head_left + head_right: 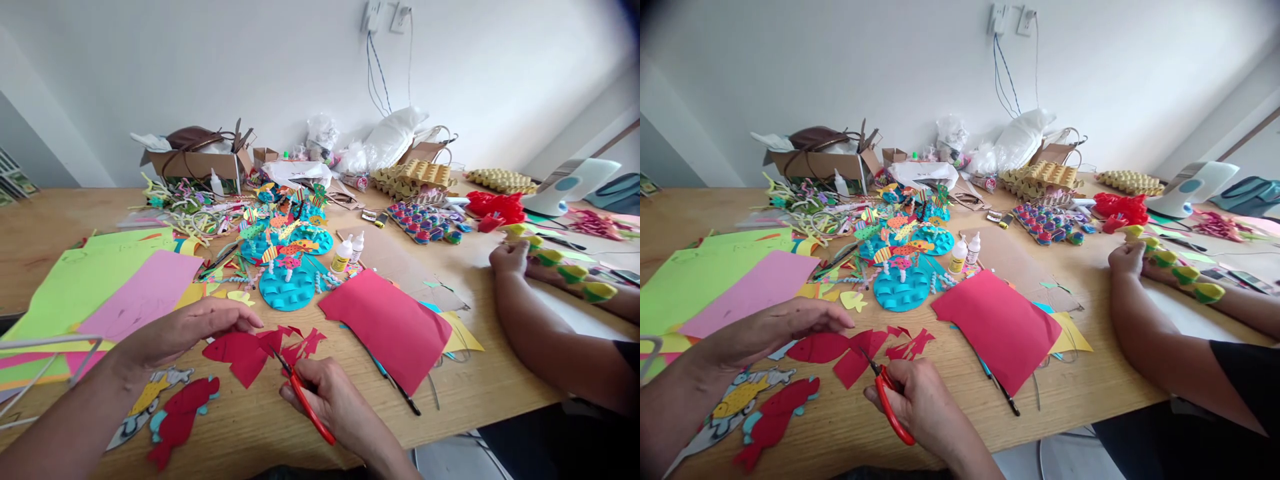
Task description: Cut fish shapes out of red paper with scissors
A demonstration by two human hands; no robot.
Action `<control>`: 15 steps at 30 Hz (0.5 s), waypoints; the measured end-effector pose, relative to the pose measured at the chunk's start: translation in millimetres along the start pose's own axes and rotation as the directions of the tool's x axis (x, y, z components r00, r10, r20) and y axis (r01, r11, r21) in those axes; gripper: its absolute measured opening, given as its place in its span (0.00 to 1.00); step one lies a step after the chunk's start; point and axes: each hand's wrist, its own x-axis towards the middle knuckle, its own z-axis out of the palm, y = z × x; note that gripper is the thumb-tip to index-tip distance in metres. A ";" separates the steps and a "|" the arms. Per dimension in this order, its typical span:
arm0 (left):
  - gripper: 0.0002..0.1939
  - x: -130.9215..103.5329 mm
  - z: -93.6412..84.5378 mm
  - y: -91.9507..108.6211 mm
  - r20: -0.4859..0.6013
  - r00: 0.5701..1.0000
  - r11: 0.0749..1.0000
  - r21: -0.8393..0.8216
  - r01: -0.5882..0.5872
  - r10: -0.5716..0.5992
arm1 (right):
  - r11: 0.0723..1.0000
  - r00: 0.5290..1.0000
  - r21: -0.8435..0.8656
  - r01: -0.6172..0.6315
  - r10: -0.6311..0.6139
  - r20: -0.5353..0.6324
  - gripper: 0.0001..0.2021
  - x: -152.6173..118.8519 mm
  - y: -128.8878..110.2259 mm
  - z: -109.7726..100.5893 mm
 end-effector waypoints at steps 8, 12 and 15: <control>0.07 17.2 18.5 1.3 0.117 0.993 0.985 0.173 -0.022 0.002 | 1.000 1.000 -0.010 0.016 -0.016 -0.005 0.18 0.9 1.3 -4.4; 0.08 20.3 21.1 -6.5 0.141 0.990 0.999 0.048 0.018 -0.024 | 1.000 1.000 0.025 0.005 -0.004 -0.014 0.17 -0.1 3.2 -5.3; 0.10 20.8 29.0 -10.0 0.103 0.993 0.988 -0.136 0.068 -0.054 | 0.996 1.000 0.084 0.011 -0.010 -0.013 0.15 -1.1 4.9 -4.9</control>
